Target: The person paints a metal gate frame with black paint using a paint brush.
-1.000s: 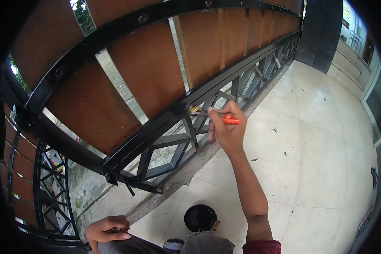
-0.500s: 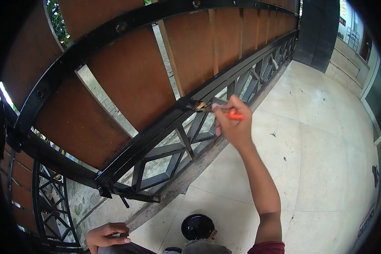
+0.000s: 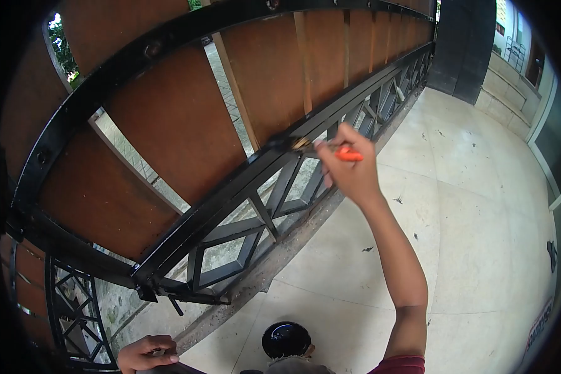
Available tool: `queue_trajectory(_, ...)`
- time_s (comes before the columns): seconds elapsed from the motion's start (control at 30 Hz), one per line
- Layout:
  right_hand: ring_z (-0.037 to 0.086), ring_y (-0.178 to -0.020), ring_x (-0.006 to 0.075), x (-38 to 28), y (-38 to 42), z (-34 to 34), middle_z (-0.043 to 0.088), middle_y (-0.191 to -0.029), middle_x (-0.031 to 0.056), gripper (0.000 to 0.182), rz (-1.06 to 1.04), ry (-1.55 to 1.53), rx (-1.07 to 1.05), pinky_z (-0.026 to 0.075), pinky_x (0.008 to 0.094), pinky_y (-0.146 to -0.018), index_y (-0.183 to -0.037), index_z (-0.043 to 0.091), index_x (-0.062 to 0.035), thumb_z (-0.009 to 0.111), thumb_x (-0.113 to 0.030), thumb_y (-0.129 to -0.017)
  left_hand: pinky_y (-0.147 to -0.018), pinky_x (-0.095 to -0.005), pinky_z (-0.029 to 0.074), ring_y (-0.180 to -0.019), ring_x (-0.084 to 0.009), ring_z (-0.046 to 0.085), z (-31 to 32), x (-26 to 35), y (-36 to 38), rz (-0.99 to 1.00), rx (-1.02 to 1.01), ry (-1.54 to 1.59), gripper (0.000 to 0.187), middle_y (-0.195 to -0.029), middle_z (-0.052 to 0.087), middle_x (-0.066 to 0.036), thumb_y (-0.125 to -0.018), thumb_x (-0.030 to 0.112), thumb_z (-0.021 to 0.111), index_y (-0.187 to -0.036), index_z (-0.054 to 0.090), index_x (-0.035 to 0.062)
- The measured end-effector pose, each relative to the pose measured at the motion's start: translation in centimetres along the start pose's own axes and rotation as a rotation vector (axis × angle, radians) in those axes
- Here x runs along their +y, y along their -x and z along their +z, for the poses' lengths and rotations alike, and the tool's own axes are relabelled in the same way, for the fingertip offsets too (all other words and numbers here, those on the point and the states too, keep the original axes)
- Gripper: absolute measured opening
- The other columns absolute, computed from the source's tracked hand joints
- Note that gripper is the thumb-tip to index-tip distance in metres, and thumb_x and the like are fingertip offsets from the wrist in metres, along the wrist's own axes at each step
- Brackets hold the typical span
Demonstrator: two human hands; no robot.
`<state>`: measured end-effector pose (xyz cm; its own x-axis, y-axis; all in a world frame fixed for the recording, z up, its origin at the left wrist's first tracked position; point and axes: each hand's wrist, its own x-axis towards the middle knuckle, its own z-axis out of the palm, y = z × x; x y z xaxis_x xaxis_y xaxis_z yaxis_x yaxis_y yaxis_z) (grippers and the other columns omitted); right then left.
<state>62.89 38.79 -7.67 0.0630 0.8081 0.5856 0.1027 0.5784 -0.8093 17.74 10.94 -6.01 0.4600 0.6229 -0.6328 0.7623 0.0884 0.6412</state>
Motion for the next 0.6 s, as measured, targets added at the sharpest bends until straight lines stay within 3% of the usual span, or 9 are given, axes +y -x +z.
queue_trajectory(0.03,0.052,-0.041,0.0100,0.0,-0.4,-0.3,0.054,-0.056,0.0047,0.031,0.000,-0.002,0.001,0.038,0.0248,-0.035,-0.076,0.043,-0.0067,0.068,-0.011,-0.094,-0.085,-0.0316,0.047,-0.095,-0.0186,0.061,0.7,-0.9,0.4,-0.002,0.001,-0.001,0.032,-0.101,0.063,-0.008,-0.096,0.028,0.071,-0.117,0.064,0.0045)
queue_trajectory(0.1,0.053,-0.041,0.0098,0.3,-2.1,-1.5,0.054,-0.056,0.0045,0.031,0.081,-0.002,0.041,0.038,0.0248,-0.035,-0.076,0.043,-0.0069,0.068,-0.011,-0.094,-0.088,-0.0303,0.045,-0.101,-0.0144,0.059,2.6,-2.8,1.3,0.204,0.258,0.310,0.030,-0.109,0.062,-0.005,-0.097,0.020,0.069,-0.123,0.061,0.0053)
queue_trajectory(0.23,0.053,-0.041,0.0102,1.4,-3.8,-3.0,0.053,-0.056,0.0040,0.030,0.040,0.088,0.133,0.038,0.0248,-0.035,-0.077,0.043,-0.0070,0.067,-0.011,-0.094,-0.091,-0.0303,0.046,-0.102,-0.0135,0.059,2.1,-2.3,1.9,0.246,0.277,0.209,0.035,-0.114,0.061,-0.003,-0.095,0.017,0.072,-0.125,0.059,0.0046)
queue_trajectory(0.3,0.052,-0.040,0.0101,1.3,-3.4,-2.8,0.053,-0.056,0.0038,0.031,0.009,0.060,0.066,0.037,0.0249,-0.034,-0.077,0.042,-0.0065,0.068,-0.011,-0.094,-0.095,-0.0286,0.045,-0.109,-0.0136,0.058,1.8,-1.5,1.8,0.005,0.237,0.211,0.038,-0.118,0.061,-0.005,-0.095,0.014,0.072,-0.128,0.058,0.0032)
queue_trajectory(0.37,0.051,-0.040,0.0101,2.0,-3.8,-3.8,0.052,-0.056,0.0040,0.032,0.071,0.033,0.029,0.038,0.0254,-0.034,-0.077,0.042,-0.0064,0.068,-0.012,-0.094,-0.096,-0.0284,0.045,-0.111,-0.0135,0.058,1.6,-0.5,1.8,-0.004,0.255,0.203,0.039,-0.119,0.061,-0.005,-0.095,0.016,0.072,-0.129,0.059,0.0029)
queue_trajectory(0.47,0.052,-0.040,0.0108,3.5,-5.5,-5.7,0.053,-0.056,0.0046,0.033,0.090,0.083,0.155,0.038,0.0255,-0.034,-0.077,0.040,-0.0075,0.068,-0.010,-0.094,-0.098,-0.0279,0.045,-0.116,-0.0134,0.057,2.0,-0.1,2.0,-0.031,0.278,0.200,0.040,-0.121,0.062,-0.007,-0.095,0.019,0.073,-0.129,0.059,0.0024)
queue_trajectory(0.53,0.052,-0.040,0.0113,3.4,-5.3,-5.7,0.053,-0.054,0.0049,0.033,-0.005,0.101,0.101,0.037,0.0259,-0.035,-0.079,0.039,-0.0076,0.067,-0.010,-0.095,-0.097,-0.0286,0.046,-0.115,-0.0137,0.058,2.3,-1.1,2.0,0.007,0.278,0.806,0.040,-0.123,0.062,-0.008,-0.093,0.019,0.074,-0.127,0.061,0.0015)
queue_trajectory(0.57,0.052,-0.040,0.0113,3.2,-5.7,-5.8,0.053,-0.054,0.0049,0.033,-0.010,0.101,0.098,0.037,0.0259,-0.035,-0.079,0.039,-0.0076,0.067,-0.010,-0.095,-0.097,-0.0286,0.046,-0.115,-0.0137,0.058,2.1,-1.5,1.7,0.011,0.282,0.807,0.040,-0.123,0.062,-0.008,-0.093,0.019,0.074,-0.127,0.061,0.0015)
queue_trajectory(0.6,0.052,-0.040,0.0114,3.1,-6.0,-6.2,0.053,-0.055,0.0050,0.033,0.039,0.087,0.076,0.037,0.0261,-0.035,-0.079,0.039,-0.0075,0.067,-0.010,-0.095,-0.098,-0.0285,0.046,-0.116,-0.0146,0.058,1.7,-1.8,1.2,-0.030,0.251,0.512,0.039,-0.123,0.063,-0.009,-0.094,0.019,0.073,-0.127,0.061,0.0017)
